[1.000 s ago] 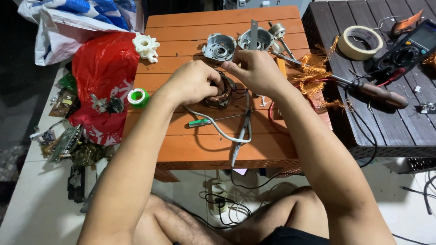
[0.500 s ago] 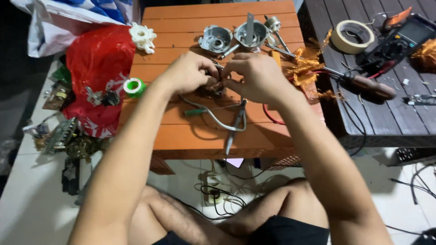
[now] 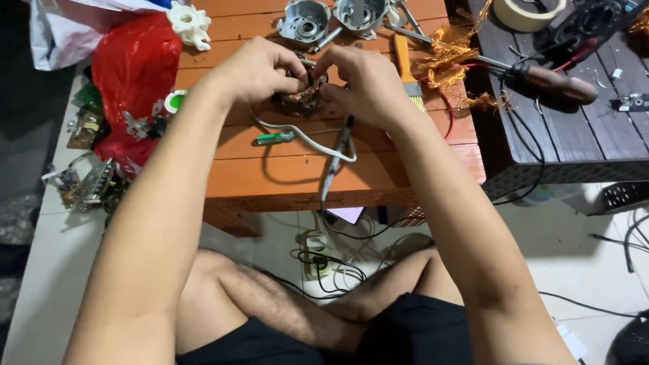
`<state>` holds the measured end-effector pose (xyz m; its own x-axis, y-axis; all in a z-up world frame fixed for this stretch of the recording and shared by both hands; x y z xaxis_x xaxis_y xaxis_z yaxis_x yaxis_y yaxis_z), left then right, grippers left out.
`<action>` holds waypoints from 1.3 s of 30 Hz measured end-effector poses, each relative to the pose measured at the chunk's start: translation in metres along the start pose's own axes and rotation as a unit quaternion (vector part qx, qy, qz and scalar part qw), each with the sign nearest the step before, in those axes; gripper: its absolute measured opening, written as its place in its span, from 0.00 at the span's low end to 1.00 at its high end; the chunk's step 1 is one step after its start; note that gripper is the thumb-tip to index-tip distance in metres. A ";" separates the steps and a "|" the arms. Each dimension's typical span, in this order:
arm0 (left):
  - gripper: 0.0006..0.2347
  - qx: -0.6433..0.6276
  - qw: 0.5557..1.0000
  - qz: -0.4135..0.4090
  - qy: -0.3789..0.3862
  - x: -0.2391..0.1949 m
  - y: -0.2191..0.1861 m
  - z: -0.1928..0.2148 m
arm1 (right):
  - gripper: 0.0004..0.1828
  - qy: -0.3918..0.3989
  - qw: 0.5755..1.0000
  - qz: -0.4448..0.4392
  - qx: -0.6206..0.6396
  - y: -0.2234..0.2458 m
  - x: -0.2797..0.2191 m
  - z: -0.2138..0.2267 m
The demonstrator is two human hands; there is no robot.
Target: The person sits at a small table and works on a disassembled motor or fan assembly. They manipulate wires and components with their hands, occasionally using a soldering iron and pliers. Tools and parts are scattered on the table and floor.
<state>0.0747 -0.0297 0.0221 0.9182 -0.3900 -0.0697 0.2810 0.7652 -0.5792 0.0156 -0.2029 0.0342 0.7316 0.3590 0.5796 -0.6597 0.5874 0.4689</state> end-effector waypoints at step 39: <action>0.03 0.012 0.895 -0.311 -0.319 -0.028 0.001 -0.012 | 0.03 -0.154 0.985 0.040 0.070 0.000 0.005 -0.002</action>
<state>0.0455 -0.0243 0.0137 0.5531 -0.3782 0.7424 0.7919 0.5156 -0.3273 0.0193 -0.1997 0.0362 0.6028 0.1502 0.7836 -0.7467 0.4525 0.4876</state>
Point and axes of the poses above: each hand's wrist, its own x-axis towards the middle knuckle, its own z-axis out of the back of the hand, y = z × x, the point moved 6 cm from there along x, towards the middle knuckle, and after that the axes turned 5 degrees about -y, right-handed, at the moved point
